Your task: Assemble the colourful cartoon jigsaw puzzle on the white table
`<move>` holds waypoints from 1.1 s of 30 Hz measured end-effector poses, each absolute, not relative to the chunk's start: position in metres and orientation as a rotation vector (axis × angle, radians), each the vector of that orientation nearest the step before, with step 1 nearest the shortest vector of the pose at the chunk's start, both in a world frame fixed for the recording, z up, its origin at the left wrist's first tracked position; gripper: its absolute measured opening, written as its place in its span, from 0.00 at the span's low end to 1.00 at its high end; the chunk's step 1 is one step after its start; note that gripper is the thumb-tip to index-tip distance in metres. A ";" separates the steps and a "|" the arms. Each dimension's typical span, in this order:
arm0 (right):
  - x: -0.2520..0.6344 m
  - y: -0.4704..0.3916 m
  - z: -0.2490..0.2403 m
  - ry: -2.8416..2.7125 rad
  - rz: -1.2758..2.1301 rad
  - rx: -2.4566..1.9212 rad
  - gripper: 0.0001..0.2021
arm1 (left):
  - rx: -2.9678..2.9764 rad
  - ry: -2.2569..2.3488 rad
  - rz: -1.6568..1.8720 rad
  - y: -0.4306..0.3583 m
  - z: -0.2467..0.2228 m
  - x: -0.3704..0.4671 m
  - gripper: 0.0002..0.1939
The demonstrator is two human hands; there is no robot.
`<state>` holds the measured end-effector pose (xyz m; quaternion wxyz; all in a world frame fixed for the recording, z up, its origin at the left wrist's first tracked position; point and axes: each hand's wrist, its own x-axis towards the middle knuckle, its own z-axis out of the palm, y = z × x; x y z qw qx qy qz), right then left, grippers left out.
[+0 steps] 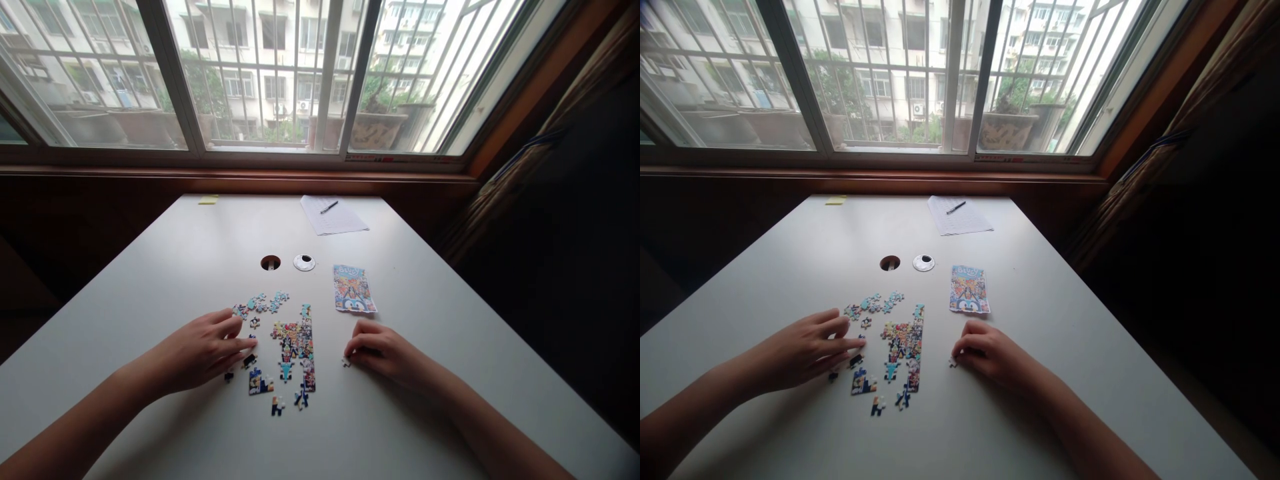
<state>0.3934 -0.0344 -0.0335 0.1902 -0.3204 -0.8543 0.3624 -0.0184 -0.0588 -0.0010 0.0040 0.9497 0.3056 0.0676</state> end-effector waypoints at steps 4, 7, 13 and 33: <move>0.395 -0.034 -0.035 -2.406 1.021 -0.906 0.09 | 2.933 0.969 0.242 -0.067 0.001 -0.030 0.17; 0.395 -0.033 -0.036 -2.409 1.019 -0.903 0.09 | 2.902 0.992 0.250 -0.068 0.001 -0.038 0.18; 0.394 -0.033 -0.035 -2.416 1.008 -0.908 0.10 | 2.911 1.064 0.315 -0.053 -0.009 -0.046 0.20; 0.393 -0.036 -0.029 -2.430 0.987 -0.907 0.10 | 2.811 1.100 0.798 -0.033 -0.037 -0.041 0.18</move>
